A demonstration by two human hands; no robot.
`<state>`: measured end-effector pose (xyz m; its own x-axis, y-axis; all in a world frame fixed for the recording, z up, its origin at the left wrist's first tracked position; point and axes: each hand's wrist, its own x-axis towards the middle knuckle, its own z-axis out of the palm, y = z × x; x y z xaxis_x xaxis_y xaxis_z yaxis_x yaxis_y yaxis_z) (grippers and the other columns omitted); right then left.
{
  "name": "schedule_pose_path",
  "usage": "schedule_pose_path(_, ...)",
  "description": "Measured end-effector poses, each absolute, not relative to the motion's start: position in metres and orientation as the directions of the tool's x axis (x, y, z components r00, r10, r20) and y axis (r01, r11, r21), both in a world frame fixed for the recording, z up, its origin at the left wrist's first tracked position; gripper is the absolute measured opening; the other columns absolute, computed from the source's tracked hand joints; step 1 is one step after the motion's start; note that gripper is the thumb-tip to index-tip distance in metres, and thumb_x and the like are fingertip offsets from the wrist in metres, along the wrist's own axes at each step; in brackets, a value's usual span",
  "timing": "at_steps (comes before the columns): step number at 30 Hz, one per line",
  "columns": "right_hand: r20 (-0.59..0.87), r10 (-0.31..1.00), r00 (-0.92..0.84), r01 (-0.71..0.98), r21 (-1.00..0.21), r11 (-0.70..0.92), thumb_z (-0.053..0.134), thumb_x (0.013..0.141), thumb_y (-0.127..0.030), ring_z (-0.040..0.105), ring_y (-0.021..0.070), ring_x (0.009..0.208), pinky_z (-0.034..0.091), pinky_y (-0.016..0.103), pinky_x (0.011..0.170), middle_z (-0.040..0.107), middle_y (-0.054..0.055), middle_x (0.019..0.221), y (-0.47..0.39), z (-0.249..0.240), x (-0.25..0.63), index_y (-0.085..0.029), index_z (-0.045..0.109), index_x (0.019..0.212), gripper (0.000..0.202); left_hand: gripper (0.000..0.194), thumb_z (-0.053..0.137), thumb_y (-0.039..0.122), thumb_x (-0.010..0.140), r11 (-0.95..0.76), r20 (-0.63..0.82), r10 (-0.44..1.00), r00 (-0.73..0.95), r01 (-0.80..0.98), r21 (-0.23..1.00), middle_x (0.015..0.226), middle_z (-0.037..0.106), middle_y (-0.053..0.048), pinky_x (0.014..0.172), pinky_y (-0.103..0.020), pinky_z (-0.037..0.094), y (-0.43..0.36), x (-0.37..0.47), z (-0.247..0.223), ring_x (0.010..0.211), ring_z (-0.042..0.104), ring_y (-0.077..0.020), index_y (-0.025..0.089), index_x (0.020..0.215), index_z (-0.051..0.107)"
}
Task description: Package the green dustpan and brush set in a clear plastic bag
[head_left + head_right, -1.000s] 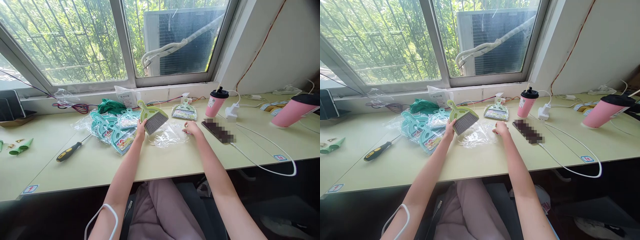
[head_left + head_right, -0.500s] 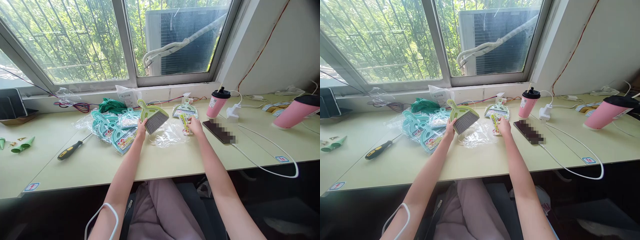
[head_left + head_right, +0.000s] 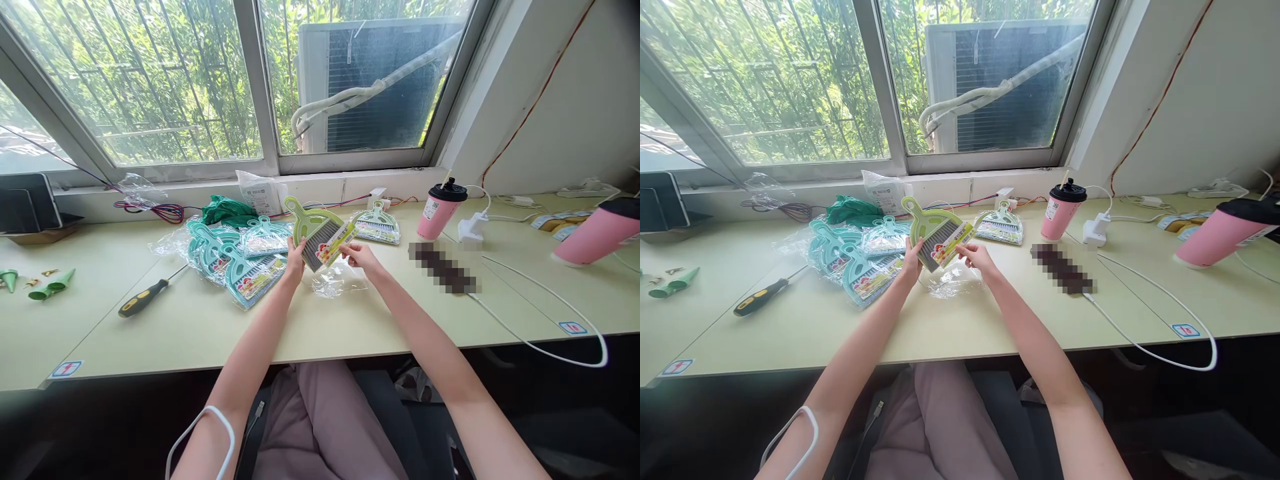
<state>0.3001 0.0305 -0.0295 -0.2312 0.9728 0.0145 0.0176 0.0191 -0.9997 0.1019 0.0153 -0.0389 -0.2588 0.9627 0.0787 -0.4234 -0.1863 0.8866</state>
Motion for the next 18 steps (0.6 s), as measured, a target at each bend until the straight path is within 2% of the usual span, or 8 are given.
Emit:
schedule_pose_path(4,-0.001,0.983,-0.183,0.09,-0.996,0.016,0.08,0.057,-0.063,0.034,0.0037,0.038,0.028,0.023,0.04,0.057,-0.002,0.055,0.026,-0.039,0.286,-0.016,0.063,0.062,0.05,0.046,0.074,0.047,0.075,-0.236,0.156,0.965,-0.21,-0.444,0.864,0.093,0.06,0.0,0.077,-0.032,0.053,0.01,0.113,-0.039,0.085,0.062,-0.0175,0.025,0.102,0.044)
schedule_pose_path(10,0.03,0.993,-0.116,0.084,-0.996,0.04,0.074,0.062,-0.068,0.034,0.0042,0.039,0.032,0.024,0.041,0.06,0.001,0.06,0.028,-0.043,0.29,-0.017,0.061,0.06,0.053,0.053,0.076,0.048,0.074,-0.241,0.17,0.966,-0.197,-0.436,0.867,0.1,0.061,-0.003,0.082,-0.035,0.053,0.002,0.124,-0.035,0.092,0.064,-0.0202,0.025,0.108,0.044)
schedule_pose_path(13,0.048,0.995,-0.086,0.133,-0.989,0.059,0.072,0.063,-0.068,0.037,0.0051,0.039,0.034,0.024,0.042,0.062,0.002,0.061,0.028,-0.043,0.292,-0.017,0.06,0.06,0.053,0.062,0.081,0.044,0.069,-0.263,0.201,0.961,-0.188,-0.414,0.871,0.109,0.061,-0.004,0.087,-0.036,0.052,-0.001,0.126,-0.035,0.1,0.063,-0.0215,0.025,0.115,0.043)
schedule_pose_path(18,0.053,0.998,-0.043,0.285,-0.957,0.064,0.066,0.068,-0.069,0.042,0.0079,0.041,0.036,0.025,0.045,0.066,0.004,0.063,0.027,-0.042,0.292,-0.018,0.063,0.064,0.051,0.078,0.088,0.028,0.057,-0.35,0.304,0.933,-0.191,-0.295,0.889,0.109,0.061,-0.004,0.093,-0.036,0.048,-0.001,0.126,-0.037,0.106,0.061,-0.0231,0.025,0.121,0.045)
